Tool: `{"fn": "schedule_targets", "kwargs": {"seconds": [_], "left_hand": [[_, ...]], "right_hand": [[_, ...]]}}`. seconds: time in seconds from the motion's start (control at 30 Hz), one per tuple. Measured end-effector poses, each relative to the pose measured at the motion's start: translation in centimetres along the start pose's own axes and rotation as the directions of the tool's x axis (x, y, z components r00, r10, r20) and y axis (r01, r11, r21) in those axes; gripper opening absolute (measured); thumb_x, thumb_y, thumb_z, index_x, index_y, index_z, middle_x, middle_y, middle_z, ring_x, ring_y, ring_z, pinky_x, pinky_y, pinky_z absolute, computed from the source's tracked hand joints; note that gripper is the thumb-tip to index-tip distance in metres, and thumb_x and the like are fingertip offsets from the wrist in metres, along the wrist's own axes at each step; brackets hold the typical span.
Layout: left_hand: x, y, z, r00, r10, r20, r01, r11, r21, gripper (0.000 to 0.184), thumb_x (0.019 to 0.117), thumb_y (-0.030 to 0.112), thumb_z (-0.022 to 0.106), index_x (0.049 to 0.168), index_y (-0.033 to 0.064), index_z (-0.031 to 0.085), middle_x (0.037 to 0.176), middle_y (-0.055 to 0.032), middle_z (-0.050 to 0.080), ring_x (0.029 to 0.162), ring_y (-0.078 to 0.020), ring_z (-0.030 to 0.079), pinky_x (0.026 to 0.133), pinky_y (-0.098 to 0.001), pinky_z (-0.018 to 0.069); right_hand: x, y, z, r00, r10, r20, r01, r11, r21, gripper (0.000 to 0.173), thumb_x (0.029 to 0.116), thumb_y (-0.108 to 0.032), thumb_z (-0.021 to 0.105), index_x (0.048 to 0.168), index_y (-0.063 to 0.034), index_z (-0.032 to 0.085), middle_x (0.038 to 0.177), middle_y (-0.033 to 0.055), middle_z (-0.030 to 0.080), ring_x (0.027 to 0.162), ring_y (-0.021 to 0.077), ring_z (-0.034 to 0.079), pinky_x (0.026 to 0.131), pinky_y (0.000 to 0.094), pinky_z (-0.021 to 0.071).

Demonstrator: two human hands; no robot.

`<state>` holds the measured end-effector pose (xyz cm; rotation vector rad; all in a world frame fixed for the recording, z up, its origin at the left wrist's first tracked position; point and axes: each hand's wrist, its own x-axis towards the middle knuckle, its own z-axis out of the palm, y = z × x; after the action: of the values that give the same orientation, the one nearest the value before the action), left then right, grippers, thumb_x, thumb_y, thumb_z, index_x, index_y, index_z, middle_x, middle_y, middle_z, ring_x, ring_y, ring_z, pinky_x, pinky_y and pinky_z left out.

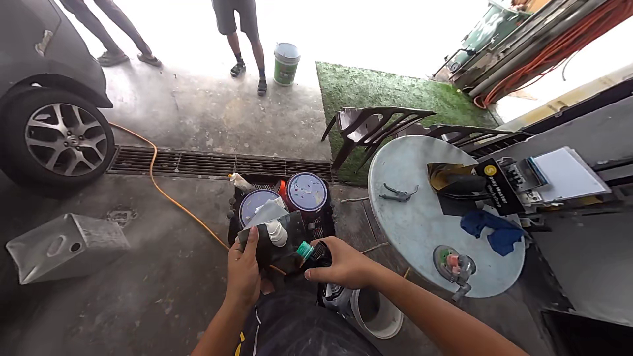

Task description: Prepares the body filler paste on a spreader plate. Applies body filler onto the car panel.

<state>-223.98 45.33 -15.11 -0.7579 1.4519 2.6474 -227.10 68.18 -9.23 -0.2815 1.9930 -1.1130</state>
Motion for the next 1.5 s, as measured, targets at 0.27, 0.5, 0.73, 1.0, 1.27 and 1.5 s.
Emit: {"fn": "schedule_targets", "kwargs": {"seconds": [0.27,0.5,0.73,1.0,1.27,1.5], "left_hand": [[-0.1,-0.3,-0.3,1.000,-0.009,-0.002,0.009,0.999,-0.046,0.033,0.1083,0.024,0.049,0.119,-0.0045,0.062,0.104,-0.0214,0.071,0.096,-0.0297,0.072,0.088,-0.0470,0.0611],[0.2,-0.5,-0.8,1.000,-0.006,0.012,0.007,0.995,-0.097,0.033,0.1086,0.023,0.047,0.118,-0.0049,0.062,0.103,-0.0207,0.071,0.094,-0.0285,0.072,0.087,-0.0458,0.0611],[0.4,-0.4,-1.1,0.999,0.038,0.025,-0.034,0.986,-0.161,0.032,0.1082,0.023,0.048,0.118,-0.0055,0.061,0.101,-0.0198,0.071,0.093,-0.0266,0.072,0.088,-0.0446,0.0608],[1.0,-0.2,-1.5,0.998,0.057,0.033,-0.052,0.988,-0.149,0.032,0.1070,0.023,0.051,0.116,-0.0049,0.063,0.101,-0.0203,0.071,0.093,-0.0270,0.072,0.089,-0.0451,0.0604],[1.3,0.0,-1.7,0.999,0.016,0.029,-0.010,0.980,-0.201,0.032,0.1080,0.022,0.049,0.117,-0.0050,0.062,0.101,-0.0201,0.071,0.094,-0.0270,0.072,0.088,-0.0446,0.0605],[1.4,0.1,-1.6,0.998,-0.004,0.063,0.018,0.973,-0.231,0.032,0.1071,0.024,0.052,0.117,-0.0049,0.062,0.102,-0.0213,0.071,0.094,-0.0285,0.072,0.089,-0.0461,0.0602]], "right_hand": [[2.2,-0.4,-1.3,0.996,0.089,0.031,-0.087,0.995,-0.048,0.020,0.0881,-0.034,0.070,0.092,-0.0145,0.069,0.079,-0.0020,0.068,0.073,0.0094,0.065,0.068,0.0365,0.0542],[3.3,-2.4,-2.8,0.992,0.072,0.100,-0.063,0.993,-0.095,0.034,0.0943,-0.045,0.068,0.104,-0.0119,0.068,0.087,-0.0007,0.068,0.079,0.0079,0.066,0.075,0.0331,0.0556],[4.4,-4.5,-3.6,0.978,0.130,0.164,-0.088,0.967,-0.241,0.031,0.0972,-0.042,0.065,0.101,-0.0111,0.066,0.085,0.0007,0.066,0.077,0.0096,0.065,0.074,0.0348,0.0540],[4.6,-6.5,-3.9,0.960,0.211,0.184,-0.151,0.945,-0.292,0.048,0.0899,-0.058,0.071,0.101,-0.0114,0.068,0.083,-0.0002,0.066,0.075,0.0094,0.064,0.071,0.0348,0.0541],[4.0,-6.4,-4.4,0.978,0.108,0.179,-0.068,0.974,-0.216,0.048,0.1021,-0.058,0.050,0.094,-0.0132,0.064,0.077,-0.0032,0.061,0.071,0.0056,0.061,0.069,0.0292,0.0517],[4.3,-6.8,-4.0,0.995,0.065,0.070,-0.052,0.982,-0.184,0.042,0.0969,-0.055,0.062,0.095,-0.0138,0.066,0.078,-0.0041,0.066,0.074,0.0049,0.065,0.071,0.0292,0.0548]]}}
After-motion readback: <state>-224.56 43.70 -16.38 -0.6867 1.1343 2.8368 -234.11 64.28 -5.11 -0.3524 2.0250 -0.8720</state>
